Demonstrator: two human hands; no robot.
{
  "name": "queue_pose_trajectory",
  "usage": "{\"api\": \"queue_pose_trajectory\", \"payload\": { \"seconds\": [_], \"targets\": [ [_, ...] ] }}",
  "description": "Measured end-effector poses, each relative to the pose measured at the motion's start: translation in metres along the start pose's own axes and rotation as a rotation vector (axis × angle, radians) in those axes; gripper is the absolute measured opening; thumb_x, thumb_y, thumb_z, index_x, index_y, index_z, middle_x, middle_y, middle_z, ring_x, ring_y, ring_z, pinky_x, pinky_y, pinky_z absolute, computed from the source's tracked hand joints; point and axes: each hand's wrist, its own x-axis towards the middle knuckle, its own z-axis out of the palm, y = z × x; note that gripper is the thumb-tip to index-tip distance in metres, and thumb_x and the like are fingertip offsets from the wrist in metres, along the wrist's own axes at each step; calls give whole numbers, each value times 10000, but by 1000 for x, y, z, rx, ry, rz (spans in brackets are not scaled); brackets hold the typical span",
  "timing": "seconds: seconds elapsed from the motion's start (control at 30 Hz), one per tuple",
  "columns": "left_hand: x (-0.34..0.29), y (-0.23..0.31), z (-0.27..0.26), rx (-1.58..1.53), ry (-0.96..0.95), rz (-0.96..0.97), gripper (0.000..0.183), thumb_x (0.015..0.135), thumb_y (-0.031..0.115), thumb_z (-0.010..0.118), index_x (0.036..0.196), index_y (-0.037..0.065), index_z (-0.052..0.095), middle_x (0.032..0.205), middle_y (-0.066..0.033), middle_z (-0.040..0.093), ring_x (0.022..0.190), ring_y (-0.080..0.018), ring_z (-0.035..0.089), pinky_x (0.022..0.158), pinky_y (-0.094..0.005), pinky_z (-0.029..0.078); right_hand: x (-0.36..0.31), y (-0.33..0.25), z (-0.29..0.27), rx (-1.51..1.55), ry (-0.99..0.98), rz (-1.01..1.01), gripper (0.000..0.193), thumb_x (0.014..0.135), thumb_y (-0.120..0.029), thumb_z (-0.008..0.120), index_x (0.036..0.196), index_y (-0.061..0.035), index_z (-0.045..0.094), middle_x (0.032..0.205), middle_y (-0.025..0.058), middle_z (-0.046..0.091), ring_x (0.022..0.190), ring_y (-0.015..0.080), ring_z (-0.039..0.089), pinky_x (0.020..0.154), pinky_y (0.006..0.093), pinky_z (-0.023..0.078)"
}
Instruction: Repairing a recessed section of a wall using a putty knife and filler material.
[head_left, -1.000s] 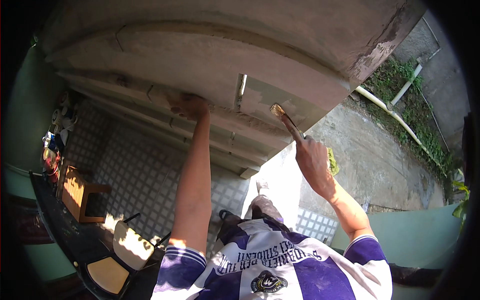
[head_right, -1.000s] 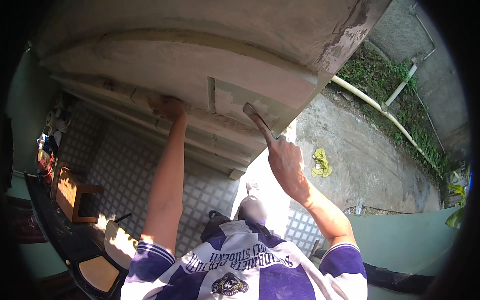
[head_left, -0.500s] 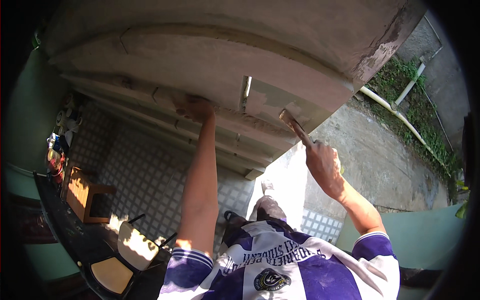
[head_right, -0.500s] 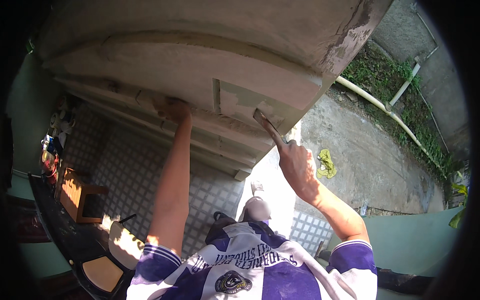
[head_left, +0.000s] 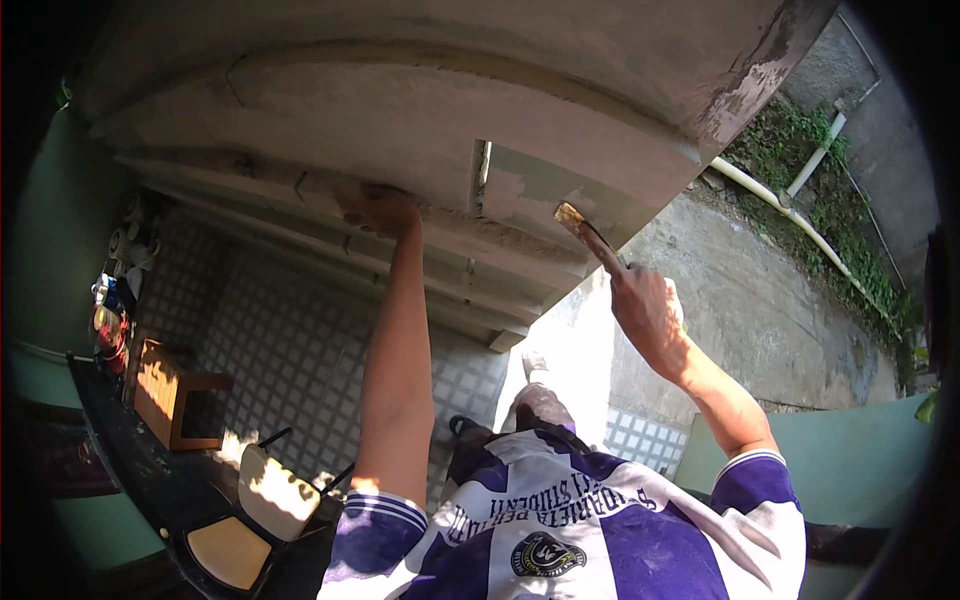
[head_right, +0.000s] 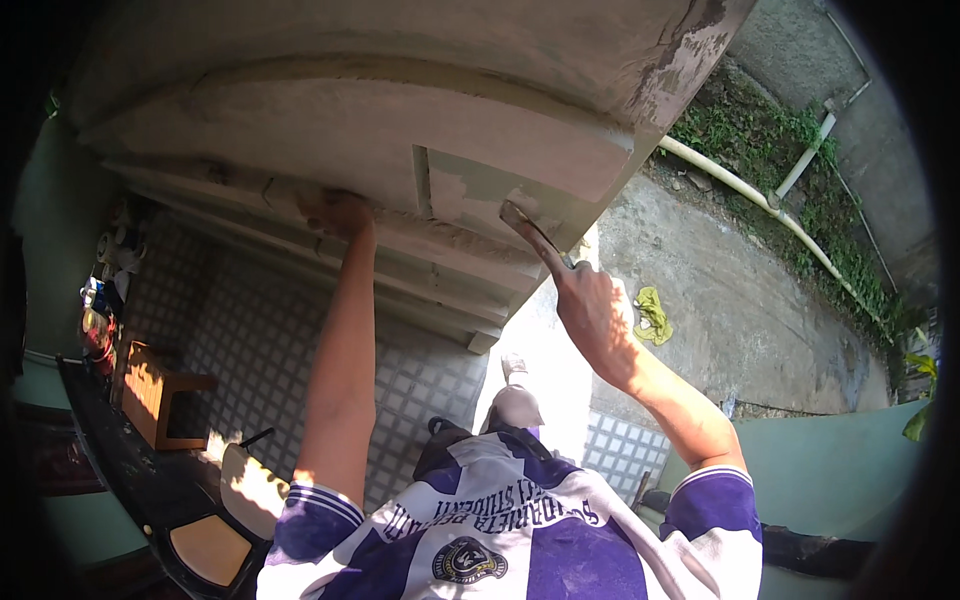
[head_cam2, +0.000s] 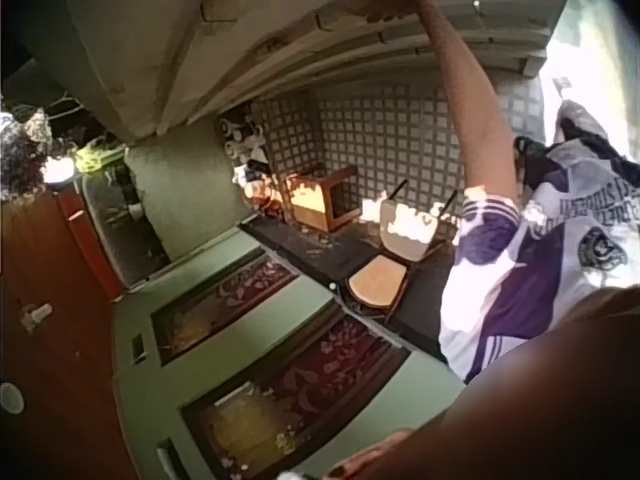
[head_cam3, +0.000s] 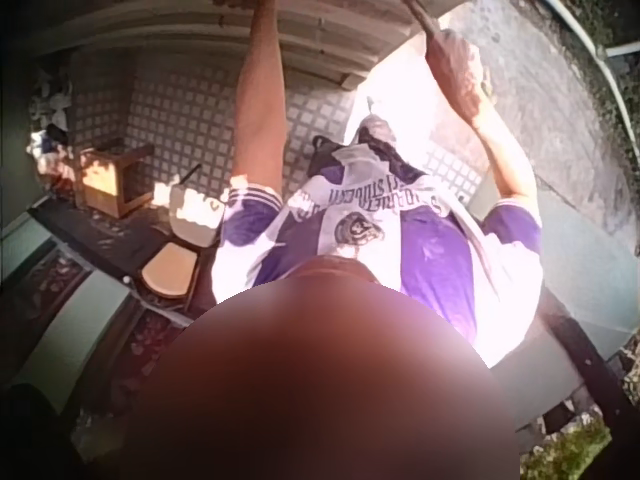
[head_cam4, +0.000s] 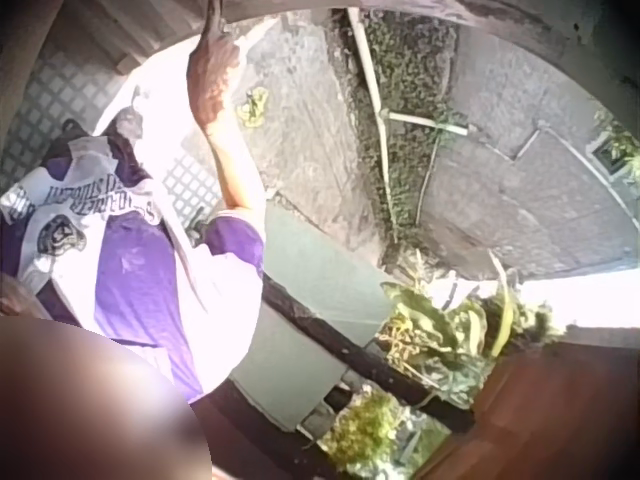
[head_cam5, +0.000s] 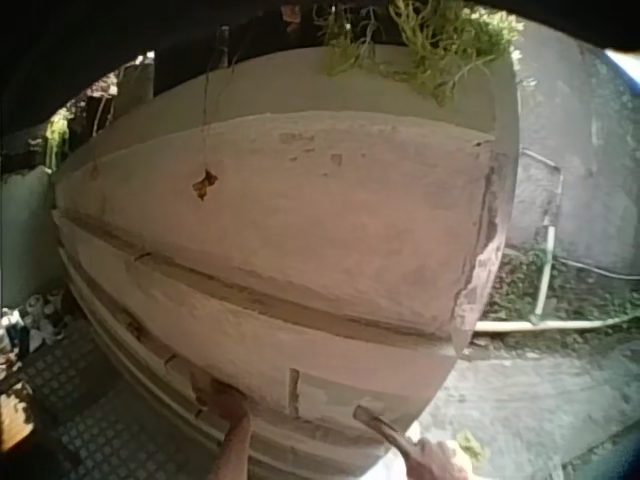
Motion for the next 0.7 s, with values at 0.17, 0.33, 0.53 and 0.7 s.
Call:
{"api": "queue_pose_trajectory", "payload": {
  "seconds": [0.17, 0.33, 0.53, 0.7],
  "targets": [
    [-7, 4, 1, -38, -9, -9, 665, 980, 294, 501, 1541, 126, 184, 1366, -281, 362, 1184, -542, 480, 947, -628, 456, -1, 0, 3, 19, 0, -18, 934, 824, 80, 525, 1599, -260, 130, 608, 173, 583, 512, 333, 612, 464, 462, 506],
    [0, -1, 6, -53, 4, -13, 662, 976, 296, 506, 1541, 141, 198, 1370, -278, 362, 1184, -534, 484, 946, -628, 455, 2, 7, 2, -30, 22, -43, 926, 824, 66, 525, 1597, -275, 143, 613, 172, 597, 519, 339, 621, 467, 461, 513],
    [-5, 2, -1, -77, 12, 7, 657, 966, 299, 521, 1532, 143, 226, 1364, -274, 367, 1193, -535, 478, 957, -614, 451, 2, 0, 0, 29, -13, -26, 931, 824, 65, 518, 1596, -288, 137, 642, 185, 608, 545, 344, 635, 487, 472, 523],
    [-4, 3, 0, -55, 39, -7, 692, 961, 311, 555, 1543, 183, 204, 1356, -294, 394, 1187, -524, 500, 984, -617, 437, 4, 7, 6, 44, -36, -17, 923, 838, 49, 527, 1597, -295, 129, 679, 206, 613, 554, 343, 633, 487, 463, 519]
  ]
}}
